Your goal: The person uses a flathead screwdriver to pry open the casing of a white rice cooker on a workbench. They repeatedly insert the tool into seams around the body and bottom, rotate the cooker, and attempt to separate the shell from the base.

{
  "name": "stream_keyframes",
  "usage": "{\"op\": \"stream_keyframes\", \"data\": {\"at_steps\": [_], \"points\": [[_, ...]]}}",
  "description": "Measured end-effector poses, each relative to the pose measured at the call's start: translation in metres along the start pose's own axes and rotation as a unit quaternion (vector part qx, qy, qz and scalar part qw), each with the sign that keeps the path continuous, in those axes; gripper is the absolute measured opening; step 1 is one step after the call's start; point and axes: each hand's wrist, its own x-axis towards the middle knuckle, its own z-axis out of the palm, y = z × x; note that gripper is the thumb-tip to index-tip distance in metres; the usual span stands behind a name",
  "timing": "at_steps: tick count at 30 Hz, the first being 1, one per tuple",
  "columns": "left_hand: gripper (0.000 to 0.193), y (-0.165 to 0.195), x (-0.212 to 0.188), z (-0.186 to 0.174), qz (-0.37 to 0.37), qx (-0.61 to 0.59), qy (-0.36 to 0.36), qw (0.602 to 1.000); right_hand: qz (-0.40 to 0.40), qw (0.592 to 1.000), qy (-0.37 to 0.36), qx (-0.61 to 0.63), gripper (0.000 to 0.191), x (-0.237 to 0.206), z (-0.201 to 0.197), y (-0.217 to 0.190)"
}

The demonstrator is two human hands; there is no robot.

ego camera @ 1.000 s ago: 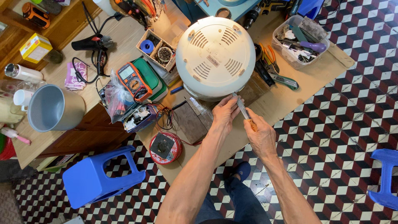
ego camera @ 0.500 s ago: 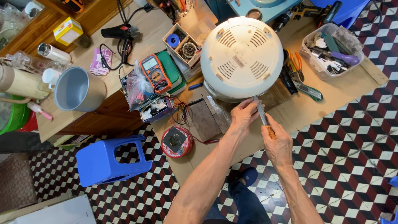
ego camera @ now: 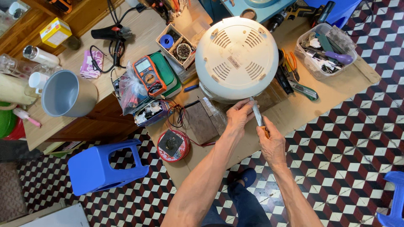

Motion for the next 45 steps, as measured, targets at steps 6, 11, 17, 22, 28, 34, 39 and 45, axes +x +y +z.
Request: {"op": "stream_keyframes", "data": {"at_steps": [6, 11, 17, 22, 28, 34, 39, 45], "points": [[0.039, -0.002, -0.001, 0.005, 0.004, 0.021, -0.009, 1.0, -0.026, 0.999, 0.014, 0.043, 0.044, -0.001, -0.005, 0.005], [0.039, 0.006, -0.013, 0.004, -0.007, 0.05, 0.017, 0.999, -0.017, 0.999, -0.011, 0.048, 0.042, -0.001, -0.008, -0.003], [0.037, 0.023, -0.022, -0.015, 0.004, 0.055, 0.035, 0.998, -0.014, 0.999, -0.024, 0.034, 0.041, -0.004, 0.01, -0.012], [0.039, 0.028, -0.022, -0.021, 0.006, 0.062, 0.019, 0.998, 0.008, 0.998, -0.016, 0.056, 0.043, -0.011, 0.021, -0.015], [0.038, 0.034, -0.019, -0.026, -0.002, 0.064, 0.004, 0.998, 0.009, 0.999, 0.001, 0.039, 0.043, -0.018, 0.03, -0.019], [0.037, 0.035, -0.013, -0.028, -0.009, 0.078, -0.007, 0.997, 0.017, 0.999, 0.006, 0.034, 0.044, -0.018, 0.034, -0.021], [0.037, 0.032, -0.01, -0.02, -0.016, 0.052, -0.007, 0.998, 0.001, 1.0, 0.001, 0.001, 0.045, -0.01, 0.023, -0.024], [0.037, 0.026, -0.007, -0.014, -0.017, 0.046, -0.005, 0.999, 0.024, 1.0, -0.012, -0.007, 0.044, -0.002, 0.011, -0.024]]}}
